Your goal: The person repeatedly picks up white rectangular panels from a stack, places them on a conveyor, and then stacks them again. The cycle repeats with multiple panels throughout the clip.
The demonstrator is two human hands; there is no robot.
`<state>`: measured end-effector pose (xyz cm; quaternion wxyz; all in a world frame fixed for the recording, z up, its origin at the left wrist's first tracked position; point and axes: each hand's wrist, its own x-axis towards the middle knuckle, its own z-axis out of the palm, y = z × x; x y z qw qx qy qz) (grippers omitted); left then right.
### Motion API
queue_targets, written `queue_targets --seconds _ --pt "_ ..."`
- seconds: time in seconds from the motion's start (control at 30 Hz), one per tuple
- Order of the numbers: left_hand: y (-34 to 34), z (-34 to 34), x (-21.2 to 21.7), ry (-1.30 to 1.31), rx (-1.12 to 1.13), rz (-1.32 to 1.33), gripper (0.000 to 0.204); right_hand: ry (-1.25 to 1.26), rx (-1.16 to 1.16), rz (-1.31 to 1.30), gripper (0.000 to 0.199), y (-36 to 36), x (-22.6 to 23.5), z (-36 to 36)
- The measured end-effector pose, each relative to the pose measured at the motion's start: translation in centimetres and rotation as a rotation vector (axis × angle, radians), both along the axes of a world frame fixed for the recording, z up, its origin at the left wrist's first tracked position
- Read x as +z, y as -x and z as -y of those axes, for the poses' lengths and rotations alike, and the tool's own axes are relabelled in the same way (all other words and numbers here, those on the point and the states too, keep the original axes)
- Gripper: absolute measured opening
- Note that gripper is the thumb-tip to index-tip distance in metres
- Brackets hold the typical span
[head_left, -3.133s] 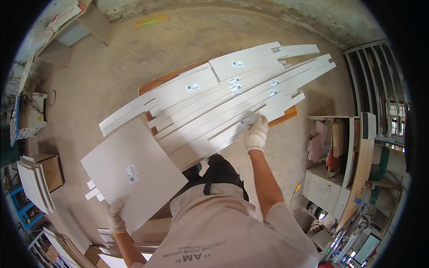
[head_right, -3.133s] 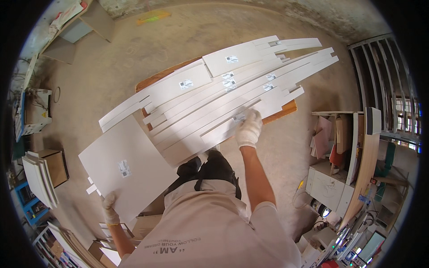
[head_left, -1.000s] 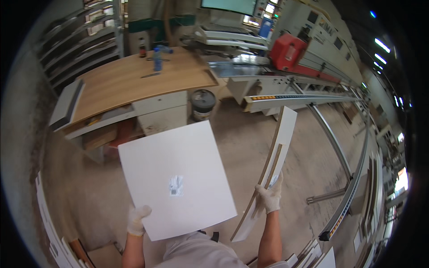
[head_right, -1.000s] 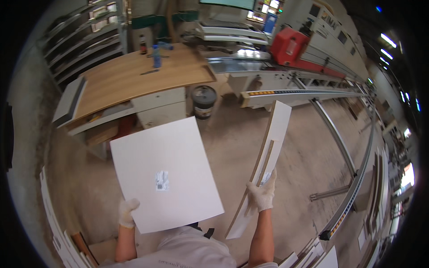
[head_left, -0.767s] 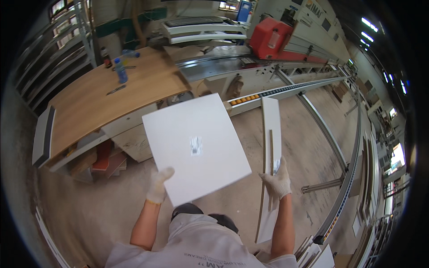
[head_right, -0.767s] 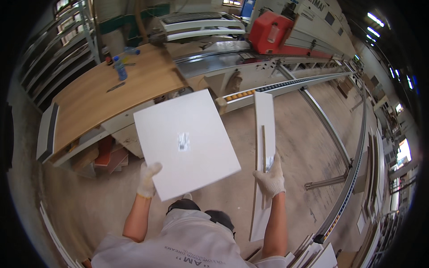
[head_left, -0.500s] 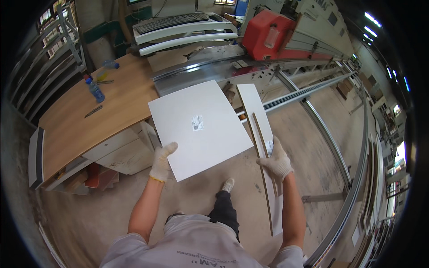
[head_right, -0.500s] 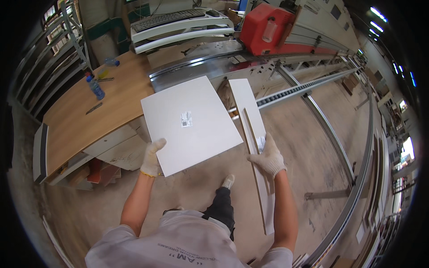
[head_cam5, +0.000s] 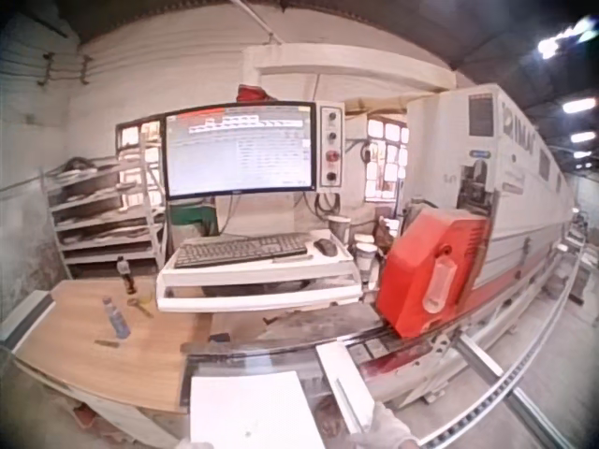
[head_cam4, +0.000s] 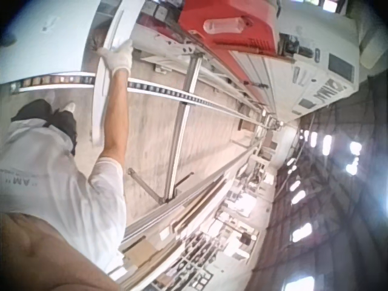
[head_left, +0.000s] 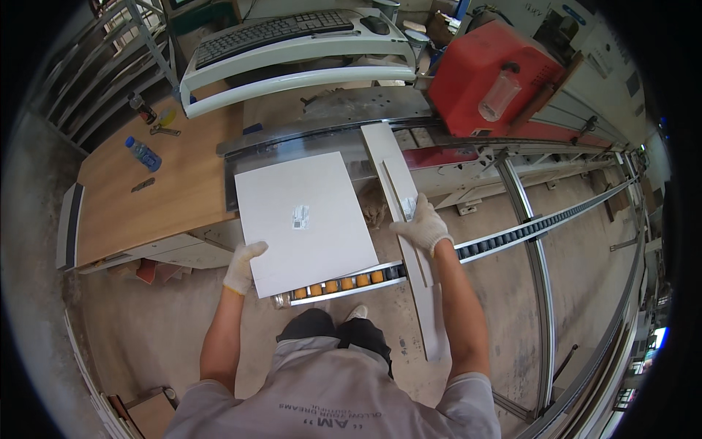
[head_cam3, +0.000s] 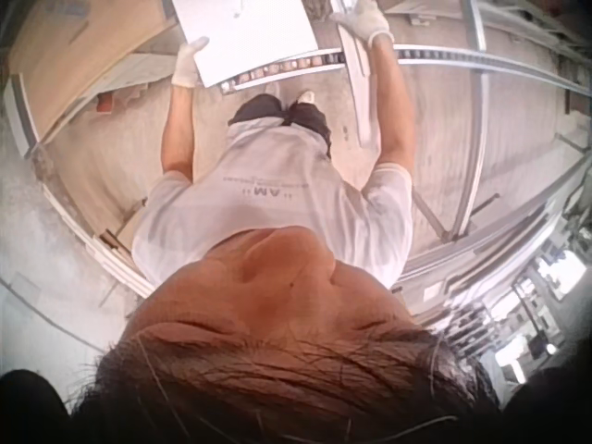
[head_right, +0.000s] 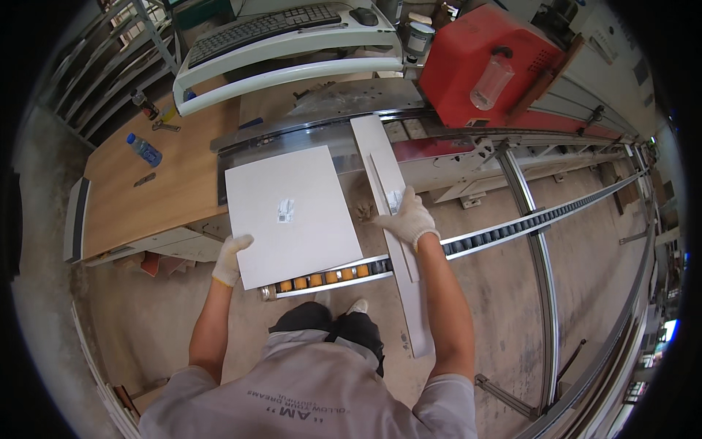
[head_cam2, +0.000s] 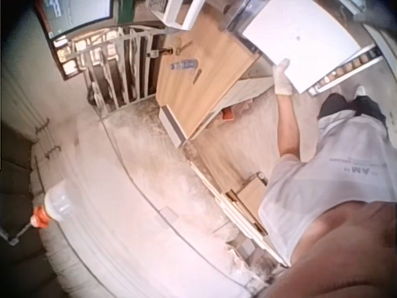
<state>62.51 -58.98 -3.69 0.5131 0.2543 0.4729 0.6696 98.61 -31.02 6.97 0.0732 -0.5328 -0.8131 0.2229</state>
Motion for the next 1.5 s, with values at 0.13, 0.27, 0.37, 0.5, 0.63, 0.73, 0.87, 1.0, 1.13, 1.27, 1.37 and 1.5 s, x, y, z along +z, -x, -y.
queue_targets --seconds 0.13,0.27,0.37,0.5,0.63,0.73,0.87,1.0,1.13,1.27,1.37,1.5 --pt "1.4 -1.0 -0.8 0.121 0.112 0.108 0.049 -0.011 0.057 -0.106 0.091 1.8 -1.3 -2.4" --pt "2.0 -0.8 0.2 0.207 0.261 0.081 0.049 -0.18 -0.016 -0.018 0.062 3.7 -1.1 -0.9" --pt "2.5 -1.1 1.4 0.253 0.294 0.018 0.05 -0.319 -0.069 0.144 0.046 5.5 0.2 -0.1" --pt "3.5 -1.7 2.3 0.273 0.295 -0.012 0.051 -0.249 -0.052 0.165 0.046 10.3 2.0 -0.8" --pt "4.2 -2.5 2.3 0.317 0.311 0.001 0.05 -0.283 0.049 0.104 0.044 16.5 1.8 -2.1" --pt "4.9 -3.3 2.0 0.3 0.345 -0.007 0.054 -0.329 0.092 0.124 0.04 19.3 1.2 -3.6" --pt "6.0 -4.6 1.7 0.318 0.368 0.001 0.061 -0.378 0.149 0.147 0.035 21.1 0.1 -5.2" --pt "6.7 -6.0 1.3 0.391 0.418 -0.002 0.066 -0.368 0.222 0.11 0.029 21.6 -1.1 -5.8" --pt "6.7 -7.5 1.4 0.347 0.425 0.008 0.066 -0.492 0.318 0.101 0.026 21.0 -1.5 -7.2" --pt "6.4 -8.4 2.0 0.304 0.42 0.034 0.066 -0.555 0.409 -0.026 0.04 20.0 -1.3 -9.5" --pt "6.4 -8.8 2.5 0.289 0.421 0.077 0.066 -0.518 0.253 -0.077 0.067 19.8 -1.3 -10.3" --pt "6.5 -9.6 2.8 0.293 0.414 0.114 0.066 -0.307 -0.103 -0.05 0.1 20.3 -1.6 -10.4"
